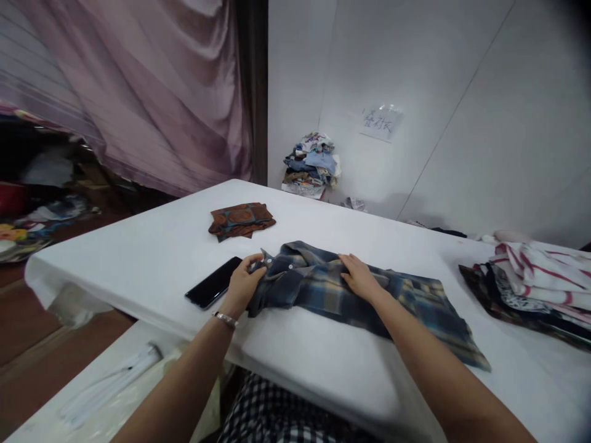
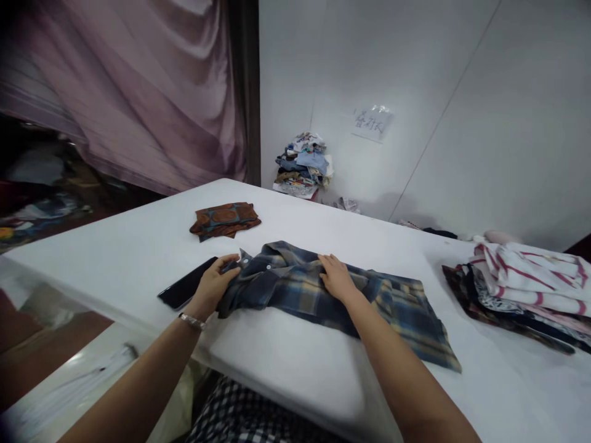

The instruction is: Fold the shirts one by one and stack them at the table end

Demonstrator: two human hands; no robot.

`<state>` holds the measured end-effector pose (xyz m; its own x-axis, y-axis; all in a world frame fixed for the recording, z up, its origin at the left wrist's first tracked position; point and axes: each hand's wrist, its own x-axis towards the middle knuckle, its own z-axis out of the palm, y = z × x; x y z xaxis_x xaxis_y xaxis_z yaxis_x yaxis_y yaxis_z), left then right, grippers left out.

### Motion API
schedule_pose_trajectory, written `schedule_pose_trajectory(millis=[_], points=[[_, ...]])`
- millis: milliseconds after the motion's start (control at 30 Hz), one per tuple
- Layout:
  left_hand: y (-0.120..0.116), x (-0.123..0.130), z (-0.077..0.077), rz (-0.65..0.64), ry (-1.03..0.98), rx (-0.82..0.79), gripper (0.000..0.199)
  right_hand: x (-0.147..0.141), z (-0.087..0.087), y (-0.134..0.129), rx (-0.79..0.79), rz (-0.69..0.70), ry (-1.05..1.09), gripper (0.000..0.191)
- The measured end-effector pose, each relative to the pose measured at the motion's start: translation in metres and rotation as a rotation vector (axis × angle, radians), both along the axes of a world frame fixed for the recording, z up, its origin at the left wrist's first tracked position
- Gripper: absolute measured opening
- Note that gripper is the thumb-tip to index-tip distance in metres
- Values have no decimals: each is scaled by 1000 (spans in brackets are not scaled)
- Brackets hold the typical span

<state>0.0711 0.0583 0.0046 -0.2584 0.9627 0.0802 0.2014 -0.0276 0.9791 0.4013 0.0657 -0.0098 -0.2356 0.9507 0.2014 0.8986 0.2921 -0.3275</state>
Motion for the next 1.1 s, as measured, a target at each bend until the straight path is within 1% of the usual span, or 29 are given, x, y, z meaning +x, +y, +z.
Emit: schedule_pose_trajectory(millis=[33,67,133,200,267,300,367,433,500,567,600,667,733,767,833,900,933,1000,1033,1100], points=[[-1,1,-1,-11,2,5,49,1,-4,6,-32,-25,-9,48],[-2,2,-1,-21,7,5,51,2,-7,12,-56,-32,-12,39],[-3,0,-2,-37,32,-11,52,3,-10,17,-37,2,24,24],[-5,-5,-3,-26,83,-16,50,5,-9,11,78,49,129,23],[-7,-9,-4,-1,145,-14,46,9,-3,-5,222,94,270,23],[-8,-11,-3,12,173,-15,44,13,1,-18,275,121,324,23],[-8,-13,-3,23,215,-23,42,20,12,-51,328,172,366,20],[-7,-14,-3,21,250,-23,41,26,22,-91,371,201,347,20],[-4,-14,-3,18,290,-3,39,30,30,-134,391,221,288,25],[-1,-15,-4,8,332,17,37,31,33,-170,365,245,220,29],[1,-15,-4,0,355,20,37,30,33,-183,338,259,190,30],[2,-15,-5,-13,411,23,36,29,30,-197,246,267,157,26],[0,-12,-3,-3,500,84,35,29,26,-194,128,224,167,19],[-3,-9,0,14,553,149,35,31,24,-186,84,183,186,17],[-15,-1,6,36,654,323,35,34,22,-162,22,88,211,19],[-33,7,14,-21,721,472,32,36,23,-133,-7,9,190,23],[-44,10,16,-87,740,510,30,35,25,-118,-12,-19,170,24],[-66,15,19,-222,767,499,24,29,28,-89,-9,-39,147,25],[-76,16,18,-280,780,450,22,23,31,-76,-1,-33,147,26],[-97,18,14,-395,794,270,24,8,36,-50,29,7,162,30]])
